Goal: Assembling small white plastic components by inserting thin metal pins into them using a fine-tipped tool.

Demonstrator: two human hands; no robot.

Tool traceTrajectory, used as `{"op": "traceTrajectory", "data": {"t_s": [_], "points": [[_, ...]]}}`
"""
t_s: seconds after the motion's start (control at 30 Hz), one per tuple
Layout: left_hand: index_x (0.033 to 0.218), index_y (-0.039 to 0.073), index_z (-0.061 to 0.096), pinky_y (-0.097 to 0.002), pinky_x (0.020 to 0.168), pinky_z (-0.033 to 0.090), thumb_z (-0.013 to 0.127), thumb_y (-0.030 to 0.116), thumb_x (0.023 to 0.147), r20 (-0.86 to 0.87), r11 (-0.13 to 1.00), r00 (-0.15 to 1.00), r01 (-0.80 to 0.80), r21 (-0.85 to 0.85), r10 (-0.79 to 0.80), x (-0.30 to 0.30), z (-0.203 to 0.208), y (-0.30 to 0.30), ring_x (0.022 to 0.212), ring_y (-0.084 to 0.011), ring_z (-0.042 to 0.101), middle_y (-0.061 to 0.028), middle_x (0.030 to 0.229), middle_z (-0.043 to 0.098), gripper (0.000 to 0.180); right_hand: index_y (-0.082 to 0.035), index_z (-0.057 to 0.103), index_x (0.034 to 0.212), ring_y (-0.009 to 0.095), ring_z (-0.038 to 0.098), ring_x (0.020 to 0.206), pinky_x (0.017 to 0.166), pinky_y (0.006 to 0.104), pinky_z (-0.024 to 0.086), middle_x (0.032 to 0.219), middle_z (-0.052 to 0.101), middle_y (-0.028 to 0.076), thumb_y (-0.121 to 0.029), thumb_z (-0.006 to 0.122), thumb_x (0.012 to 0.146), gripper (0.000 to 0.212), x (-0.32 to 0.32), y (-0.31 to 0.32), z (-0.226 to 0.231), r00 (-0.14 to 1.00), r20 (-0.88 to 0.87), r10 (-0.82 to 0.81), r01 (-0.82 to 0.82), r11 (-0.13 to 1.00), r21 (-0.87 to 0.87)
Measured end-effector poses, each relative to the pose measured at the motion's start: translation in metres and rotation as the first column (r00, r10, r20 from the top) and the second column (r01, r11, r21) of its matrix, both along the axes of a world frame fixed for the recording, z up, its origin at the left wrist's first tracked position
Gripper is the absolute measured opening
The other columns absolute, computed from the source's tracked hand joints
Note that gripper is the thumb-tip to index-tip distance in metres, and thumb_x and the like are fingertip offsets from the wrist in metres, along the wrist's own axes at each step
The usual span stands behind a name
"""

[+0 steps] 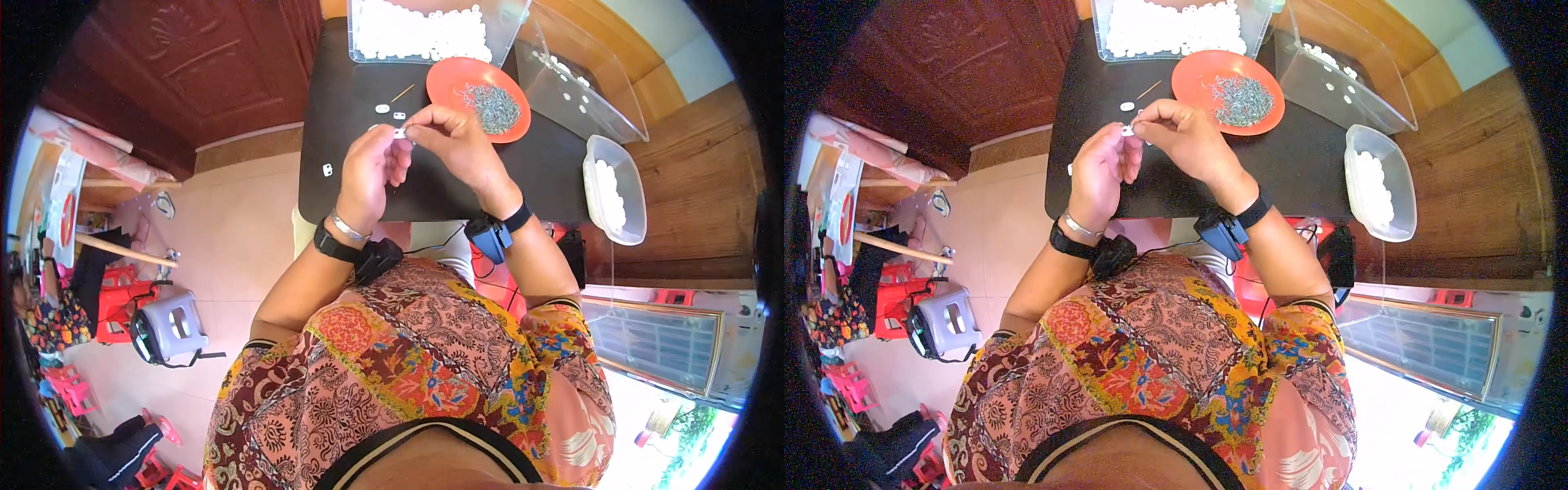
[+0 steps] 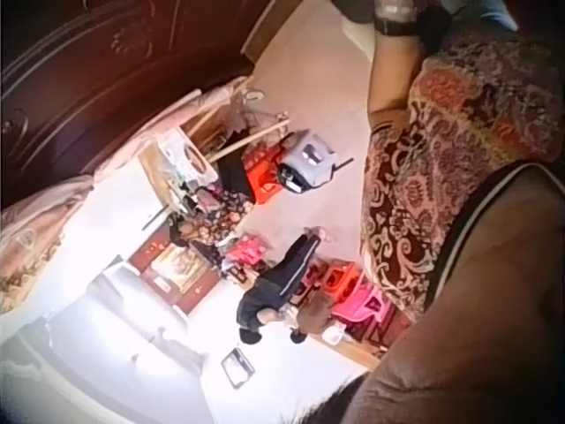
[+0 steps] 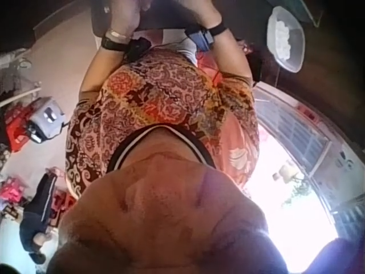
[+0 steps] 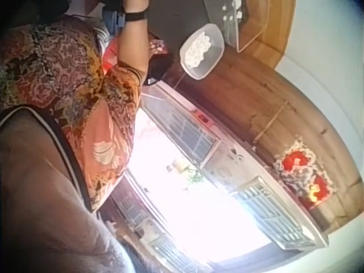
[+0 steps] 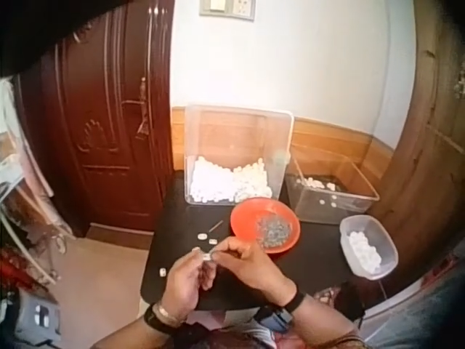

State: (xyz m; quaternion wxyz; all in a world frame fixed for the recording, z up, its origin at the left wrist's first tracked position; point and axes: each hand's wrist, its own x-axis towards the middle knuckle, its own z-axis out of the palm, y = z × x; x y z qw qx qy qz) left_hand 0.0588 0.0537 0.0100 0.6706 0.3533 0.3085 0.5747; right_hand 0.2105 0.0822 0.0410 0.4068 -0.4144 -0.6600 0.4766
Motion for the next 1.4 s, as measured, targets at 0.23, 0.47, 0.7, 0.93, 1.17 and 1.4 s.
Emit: {"op": "traceTrajectory", "data": {"t_s": [0.23,0.47,0.7,0.93,1.17,1.4], "points": [[0.081,0.006,0.051,-0.0215,0.049,0.037,0.050,0.017,0.088,0.250,0.950,0.930,0.298,-0.090,-0.268,-0.009,-0.010,-0.006,0.056,-0.0105,0.048,-0.0008,0.068,0.049,0.014,0.000,0.064,0.088,0.006,0.056,0.078,0.071,0.0227,0.046,0.081,0.062,0.001,-0.008,0.061,0.087,0.009,0.005,-0.012,-0.010,0.999,0.020,0.046,-0.049,0.990,0.136],[0.079,0.008,0.051,-0.0200,0.050,0.037,0.052,0.015,0.086,0.044,0.993,0.993,0.107,-0.050,-0.105,-0.008,-0.013,-0.014,0.055,-0.0082,0.047,0.0002,0.067,0.052,0.011,0.001,0.064,0.087,0.005,0.054,0.075,0.067,0.0214,0.045,0.080,0.062,0.001,-0.012,0.065,0.084,0.013,-0.002,-0.035,-0.001,0.992,0.107,-0.059,0.055,0.998,0.038],[0.078,0.007,0.055,-0.0183,0.049,0.035,0.053,0.020,0.086,-0.333,0.985,0.928,0.170,-0.012,-0.164,-0.019,-0.019,-0.021,0.053,-0.0050,0.046,0.0017,0.065,0.052,0.015,-0.002,0.063,0.081,0.020,0.058,0.070,0.064,0.0315,0.046,0.074,0.060,0.007,-0.010,0.064,0.075,0.009,0.002,-0.034,0.002,0.882,0.465,-0.080,-0.129,0.906,0.402],[0.077,0.008,0.052,-0.0199,0.049,0.034,0.050,0.019,0.088,-0.301,0.972,0.925,0.216,-0.088,-0.232,-0.023,-0.016,-0.026,0.053,-0.0069,0.043,0.0012,0.062,0.050,0.016,-0.003,0.059,0.074,0.028,0.055,0.072,0.063,0.0366,0.045,0.072,0.056,0.009,-0.009,0.064,0.071,0.008,-0.002,-0.038,0.003,0.876,0.476,-0.079,-0.160,0.882,0.443],[0.084,0.006,0.051,-0.0207,0.049,0.035,0.047,0.016,0.088,0.040,0.937,0.945,0.328,-0.119,-0.325,-0.027,-0.016,-0.025,0.054,-0.0089,0.045,-0.0005,0.067,0.050,0.012,-0.005,0.064,0.081,0.026,0.057,0.076,0.066,0.0351,0.047,0.077,0.060,0.007,-0.003,0.069,0.070,0.013,-0.004,-0.037,0.007,0.913,0.404,-0.051,-0.220,0.772,0.596],[0.083,0.007,0.052,-0.0189,0.048,0.033,0.048,0.017,0.089,-0.055,0.930,0.934,0.345,-0.130,-0.354,-0.031,-0.016,-0.024,0.054,-0.0057,0.044,0.0024,0.065,0.047,0.012,-0.005,0.066,0.081,0.024,0.057,0.075,0.067,0.0332,0.047,0.078,0.062,0.006,-0.004,0.070,0.071,0.011,-0.006,-0.037,0.003,0.920,0.390,-0.035,-0.180,0.847,0.500]]}}
